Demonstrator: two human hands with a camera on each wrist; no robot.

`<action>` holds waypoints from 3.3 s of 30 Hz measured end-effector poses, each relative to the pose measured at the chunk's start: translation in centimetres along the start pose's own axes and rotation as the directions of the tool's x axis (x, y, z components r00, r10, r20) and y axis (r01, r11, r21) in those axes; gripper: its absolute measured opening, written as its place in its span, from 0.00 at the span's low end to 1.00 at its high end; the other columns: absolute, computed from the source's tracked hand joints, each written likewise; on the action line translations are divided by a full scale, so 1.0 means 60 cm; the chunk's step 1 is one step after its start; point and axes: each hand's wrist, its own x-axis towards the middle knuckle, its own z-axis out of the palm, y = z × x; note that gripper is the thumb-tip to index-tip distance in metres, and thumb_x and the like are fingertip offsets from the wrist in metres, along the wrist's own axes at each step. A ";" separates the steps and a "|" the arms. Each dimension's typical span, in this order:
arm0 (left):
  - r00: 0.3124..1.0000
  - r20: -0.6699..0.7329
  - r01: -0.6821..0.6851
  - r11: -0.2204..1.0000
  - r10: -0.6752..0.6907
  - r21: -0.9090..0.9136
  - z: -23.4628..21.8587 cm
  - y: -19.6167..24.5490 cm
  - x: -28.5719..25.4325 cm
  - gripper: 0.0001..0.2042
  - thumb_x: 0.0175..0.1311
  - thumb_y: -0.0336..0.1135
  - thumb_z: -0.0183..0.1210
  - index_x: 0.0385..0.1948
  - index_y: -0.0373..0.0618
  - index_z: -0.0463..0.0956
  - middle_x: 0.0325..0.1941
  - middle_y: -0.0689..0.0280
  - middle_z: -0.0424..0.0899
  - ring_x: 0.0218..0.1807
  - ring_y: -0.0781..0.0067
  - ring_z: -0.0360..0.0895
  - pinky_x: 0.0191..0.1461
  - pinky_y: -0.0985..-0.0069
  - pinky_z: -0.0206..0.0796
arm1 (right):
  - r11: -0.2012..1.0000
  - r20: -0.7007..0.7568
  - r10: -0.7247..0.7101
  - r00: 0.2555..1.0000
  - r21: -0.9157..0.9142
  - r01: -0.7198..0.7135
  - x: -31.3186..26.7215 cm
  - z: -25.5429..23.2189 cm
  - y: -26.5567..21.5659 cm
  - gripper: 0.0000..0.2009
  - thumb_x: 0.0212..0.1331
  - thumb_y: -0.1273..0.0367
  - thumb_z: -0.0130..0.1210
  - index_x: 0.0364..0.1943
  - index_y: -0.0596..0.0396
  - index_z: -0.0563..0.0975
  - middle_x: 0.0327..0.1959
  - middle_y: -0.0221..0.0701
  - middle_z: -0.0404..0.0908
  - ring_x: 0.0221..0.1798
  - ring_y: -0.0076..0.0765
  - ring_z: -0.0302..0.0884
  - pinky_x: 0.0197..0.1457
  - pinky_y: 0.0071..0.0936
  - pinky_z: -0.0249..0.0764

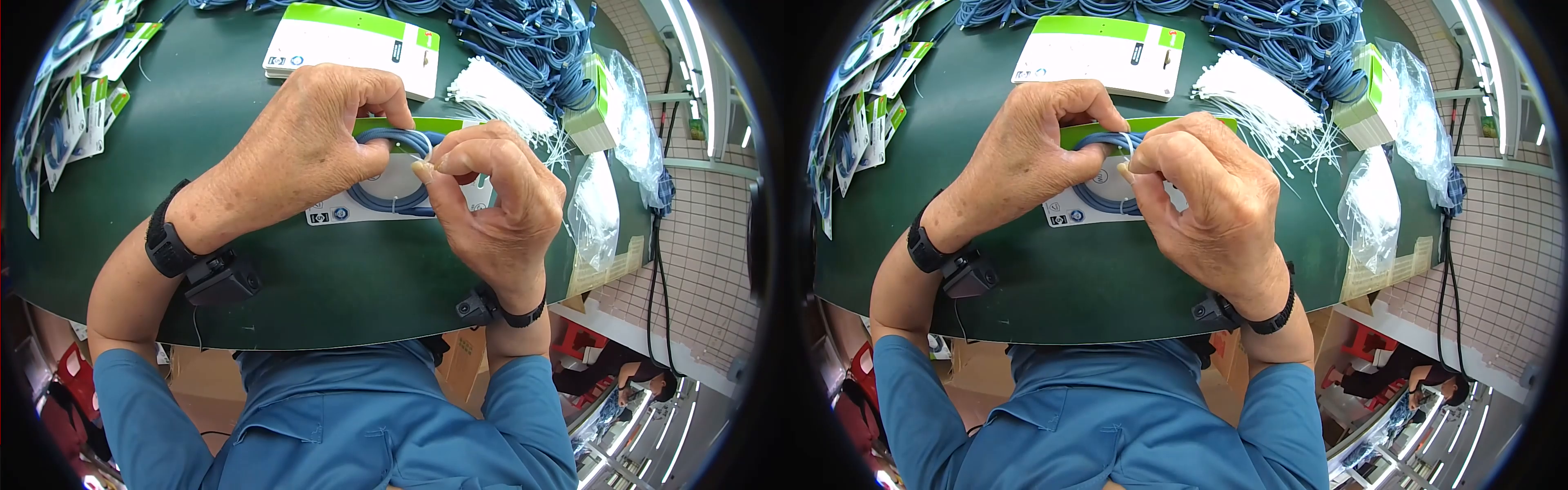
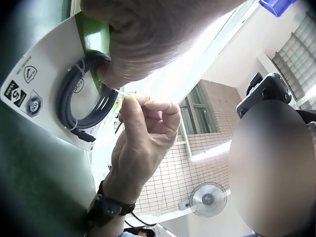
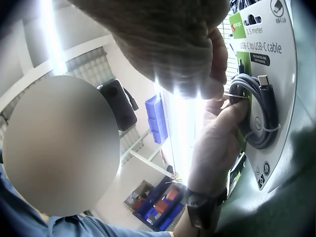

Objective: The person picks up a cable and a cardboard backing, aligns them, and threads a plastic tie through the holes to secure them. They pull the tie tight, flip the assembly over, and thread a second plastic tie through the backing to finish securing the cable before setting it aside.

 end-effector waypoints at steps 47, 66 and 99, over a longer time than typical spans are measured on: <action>0.973 0.166 0.186 0.973 -0.162 -0.139 -0.009 0.003 0.005 0.08 0.58 0.20 0.59 0.39 0.34 0.80 0.37 0.67 0.84 0.47 0.81 0.81 0.58 0.77 0.76 | 0.930 0.168 -0.263 0.950 -0.218 0.296 0.005 0.011 0.012 0.15 0.40 0.85 0.70 0.33 0.55 0.85 0.28 0.31 0.81 0.28 0.36 0.79 0.30 0.30 0.73; 0.993 0.088 0.103 0.958 -0.082 -0.268 -0.020 0.038 0.007 0.11 0.56 0.15 0.56 0.40 0.33 0.81 0.43 0.65 0.88 0.50 0.80 0.84 0.61 0.78 0.77 | 0.801 -0.191 0.527 0.828 0.438 -0.409 0.017 -0.049 0.088 0.09 0.64 0.76 0.66 0.47 0.60 0.82 0.39 0.27 0.86 0.36 0.13 0.79 0.40 0.14 0.77; 0.992 0.101 0.099 0.962 -0.075 -0.256 -0.020 0.046 0.003 0.09 0.57 0.15 0.59 0.39 0.34 0.81 0.43 0.63 0.88 0.48 0.77 0.86 0.59 0.77 0.79 | 0.448 0.422 0.056 0.905 0.799 -0.401 -0.037 -0.007 0.125 0.29 0.72 0.62 0.63 0.73 0.53 0.67 0.59 0.33 0.82 0.56 0.29 0.83 0.56 0.25 0.84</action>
